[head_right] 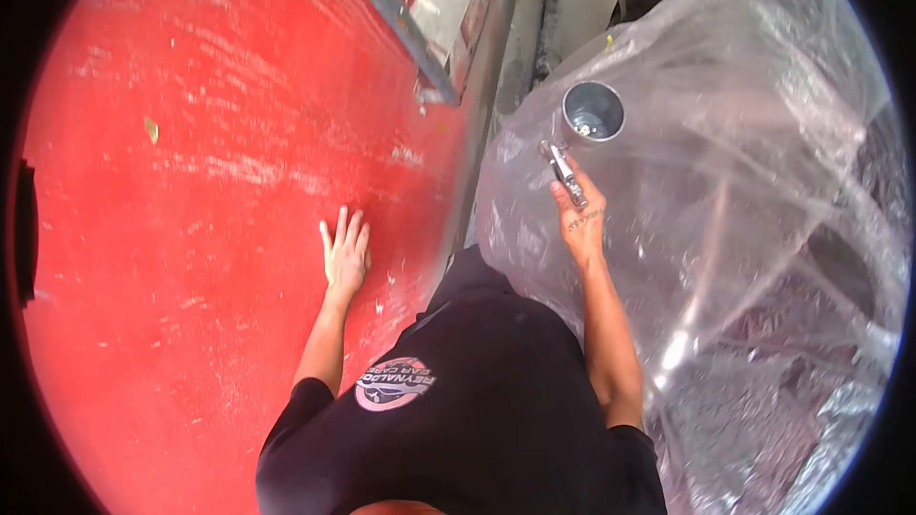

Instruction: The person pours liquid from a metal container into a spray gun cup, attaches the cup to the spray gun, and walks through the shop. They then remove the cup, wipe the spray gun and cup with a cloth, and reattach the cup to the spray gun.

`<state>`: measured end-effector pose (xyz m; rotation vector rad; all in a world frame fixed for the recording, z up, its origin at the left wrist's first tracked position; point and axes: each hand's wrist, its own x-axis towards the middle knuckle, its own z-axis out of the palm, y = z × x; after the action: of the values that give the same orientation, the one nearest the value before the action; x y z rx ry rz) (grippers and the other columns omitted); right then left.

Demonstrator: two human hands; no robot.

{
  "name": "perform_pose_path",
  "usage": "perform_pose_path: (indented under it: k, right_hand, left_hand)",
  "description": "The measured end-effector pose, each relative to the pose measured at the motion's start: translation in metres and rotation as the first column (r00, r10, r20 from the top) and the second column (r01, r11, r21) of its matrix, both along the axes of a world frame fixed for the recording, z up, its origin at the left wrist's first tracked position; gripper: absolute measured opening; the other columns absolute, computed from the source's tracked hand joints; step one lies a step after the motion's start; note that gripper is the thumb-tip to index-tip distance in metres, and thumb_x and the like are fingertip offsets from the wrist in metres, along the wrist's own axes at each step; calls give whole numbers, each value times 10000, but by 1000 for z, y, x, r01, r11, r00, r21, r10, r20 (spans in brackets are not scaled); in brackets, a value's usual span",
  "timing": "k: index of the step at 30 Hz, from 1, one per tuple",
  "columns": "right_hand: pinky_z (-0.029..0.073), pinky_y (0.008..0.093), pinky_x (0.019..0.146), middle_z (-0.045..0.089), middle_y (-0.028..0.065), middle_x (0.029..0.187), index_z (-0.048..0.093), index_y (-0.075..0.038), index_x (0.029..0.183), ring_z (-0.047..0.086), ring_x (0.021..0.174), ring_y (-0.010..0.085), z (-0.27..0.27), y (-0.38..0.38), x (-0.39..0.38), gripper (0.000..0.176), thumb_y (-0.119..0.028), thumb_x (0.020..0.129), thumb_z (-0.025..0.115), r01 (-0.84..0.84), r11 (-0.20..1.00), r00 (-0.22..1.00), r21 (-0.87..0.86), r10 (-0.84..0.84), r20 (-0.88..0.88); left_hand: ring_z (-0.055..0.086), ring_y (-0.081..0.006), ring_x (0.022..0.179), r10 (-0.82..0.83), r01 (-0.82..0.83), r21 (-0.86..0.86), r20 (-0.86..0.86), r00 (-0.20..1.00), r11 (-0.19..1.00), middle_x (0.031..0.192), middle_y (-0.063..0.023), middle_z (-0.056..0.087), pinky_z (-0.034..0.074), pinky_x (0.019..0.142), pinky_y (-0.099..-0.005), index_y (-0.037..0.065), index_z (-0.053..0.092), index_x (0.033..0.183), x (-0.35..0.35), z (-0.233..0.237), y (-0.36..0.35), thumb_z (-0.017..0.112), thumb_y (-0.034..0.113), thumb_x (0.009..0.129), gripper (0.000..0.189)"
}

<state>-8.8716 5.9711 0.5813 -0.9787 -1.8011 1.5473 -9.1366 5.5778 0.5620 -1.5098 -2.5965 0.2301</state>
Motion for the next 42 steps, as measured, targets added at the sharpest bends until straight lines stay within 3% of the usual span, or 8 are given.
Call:
perform_pose_path:
  k: [6, 10, 12, 23, 28, 35, 38, 42]
  right_hand:
    - [453, 390, 1152, 706, 197, 1407, 630, -39, 1483, 636, 1352, 295, 8, 98, -79, 564, -289, 994, 759, -19, 996, 994, 91, 28, -104]
    - [457, 388, 1147, 706, 200, 1405, 623, -41, 1489, 638, 1355, 301, -17, 185, -153, 564, -273, 993, 754, 12, 998, 992, 68, -3, -124]
    - [460, 382, 1139, 706, 207, 1401, 617, -37, 1492, 642, 1354, 304, -34, 228, -185, 546, -219, 993, 743, 18, 998, 984, -52, -26, -174]
    - [456, 367, 1134, 704, 197, 1409, 627, 8, 1468, 631, 1342, 287, -74, 481, -289, 512, -143, 990, 731, 98, 992, 989, -78, -106, -104]
    - [541, 304, 814, 749, 57, 1098, 627, -25, 1481, 649, 889, 143, -68, 553, -298, 503, -118, 995, 718, 154, 974, 988, 169, -156, -2]
    - [448, 283, 615, 607, -25, 843, 688, -28, 1389, 528, 707, 70, -83, 659, -400, 408, -115, 992, 721, 145, 989, 983, -16, -146, -111]
    - [490, 322, 670, 635, 13, 857, 692, -1, 1367, 545, 734, 111, -112, 715, -441, 402, -130, 988, 725, 138, 990, 989, 40, -135, -66]
    - [505, 393, 1077, 749, 234, 1294, 674, 23, 1390, 710, 1231, 295, -136, 795, -485, 462, -119, 953, 716, 140, 980, 990, 139, -136, -37]
  left_hand:
    - [299, -404, 1597, 30, -33, 7, 215, 976, 999, 1573, -195, 510, 171, 1276, -727, 23, 719, 1192, -4, -3, 37, 677, 74, 852, 347]
    - [593, -446, 1347, -106, 21, 249, 335, 936, 968, 1425, -209, 614, 493, 1134, -569, 17, 725, 1131, -47, -25, 117, 675, 38, 843, 293]
    - [685, -465, 1129, 165, -311, 243, 479, 862, 919, 1360, -225, 636, 595, 936, -522, 29, 711, 1149, -75, -35, 166, 654, 45, 894, 262]
    - [704, -469, 1021, 327, -437, 39, 603, 727, 899, 1133, -289, 695, 569, 903, -573, 42, 700, 1221, -170, -105, 274, 660, 219, 965, 314]
    - [742, -367, 952, 639, -666, -140, 479, 602, 733, 996, -238, 746, 573, 855, -538, 79, 735, 1174, -177, -148, 270, 647, 310, 1010, 297]
    - [741, -338, 929, 483, -723, -195, 849, 213, 663, 1011, -202, 757, 576, 832, -523, 93, 733, 1216, -203, -198, 414, 635, 350, 1026, 335]
    - [741, -326, 919, 426, -723, -247, 902, 73, 646, 1018, -186, 762, 577, 822, -517, 99, 732, 1234, -231, -206, 484, 630, 368, 1032, 351]
    - [740, -310, 906, 379, -689, -294, 925, -30, 663, 1027, -166, 768, 579, 809, -508, 107, 730, 1258, -302, -216, 608, 623, 391, 1041, 372]
